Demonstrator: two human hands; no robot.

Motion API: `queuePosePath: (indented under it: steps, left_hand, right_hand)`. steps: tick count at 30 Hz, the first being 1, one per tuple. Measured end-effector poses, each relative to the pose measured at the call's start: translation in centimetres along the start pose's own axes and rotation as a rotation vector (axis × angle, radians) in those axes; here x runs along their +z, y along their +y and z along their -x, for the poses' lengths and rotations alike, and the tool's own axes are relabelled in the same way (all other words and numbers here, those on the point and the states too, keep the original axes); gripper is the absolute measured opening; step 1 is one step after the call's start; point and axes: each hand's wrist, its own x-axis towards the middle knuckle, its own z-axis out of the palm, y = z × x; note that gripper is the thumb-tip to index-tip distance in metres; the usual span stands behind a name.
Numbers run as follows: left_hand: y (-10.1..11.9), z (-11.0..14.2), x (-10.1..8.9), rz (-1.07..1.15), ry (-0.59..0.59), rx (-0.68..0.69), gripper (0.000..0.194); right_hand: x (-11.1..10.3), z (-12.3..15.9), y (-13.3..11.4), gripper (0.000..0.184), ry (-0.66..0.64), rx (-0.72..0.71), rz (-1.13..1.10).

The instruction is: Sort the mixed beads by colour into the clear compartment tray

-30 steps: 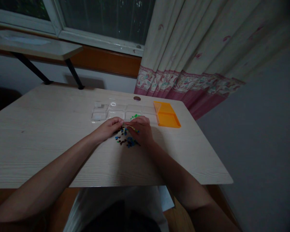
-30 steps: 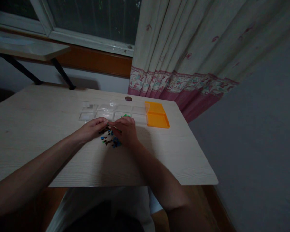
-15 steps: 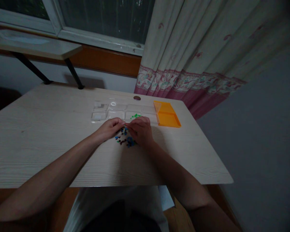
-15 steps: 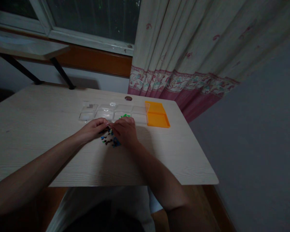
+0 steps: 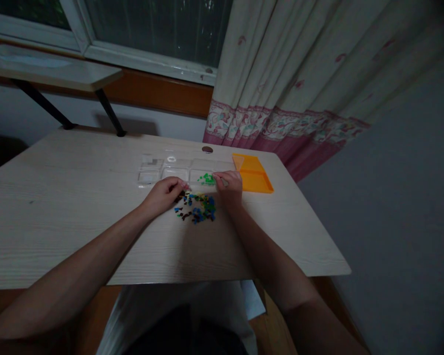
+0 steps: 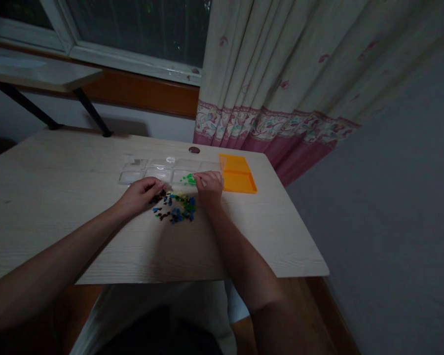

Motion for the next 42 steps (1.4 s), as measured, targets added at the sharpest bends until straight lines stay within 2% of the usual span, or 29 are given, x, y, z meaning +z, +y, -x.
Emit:
queuePosePath:
  steps: [3, 9, 14, 21, 25, 32, 42]
  left_hand:
    - [0.2, 0.1, 0.0, -0.038, 0.006, 0.020, 0.033]
    - [-0.1, 0.1, 0.1, -0.060, 0.006, 0.038, 0.030]
    - [-0.1, 0.1, 0.1, -0.103, -0.003, 0.049, 0.029]
    - [0.1, 0.2, 0.2, -0.125, 0.003, 0.069, 0.027]
    - [0.0, 0.1, 0.1, -0.207, -0.009, 0.108, 0.026]
    - [-0.2, 0.1, -0.4, -0.408, -0.130, 0.296, 0.020]
    - [-0.1, 0.2, -1.1, -0.553, -0.252, 0.412, 0.017]
  right_hand:
    - [0.3, -0.2, 0.8, 0.017, -0.026, 0.034, 0.031]
    - [0.5, 0.1, 0.8, 0.016, -0.028, 0.096, 0.086]
    - [0.8, 0.2, 1.1, 0.016, -0.070, 0.080, 0.082]
    - [0.8, 0.2, 1.1, 0.020, -0.077, 0.075, 0.090]
    - [0.8, 0.2, 1.1, 0.022, -0.072, 0.071, 0.087]
    - [0.9, 0.1, 1.2, 0.021, -0.060, 0.062, 0.082]
    - [0.8, 0.1, 1.1, 0.023, -0.050, 0.039, 0.061]
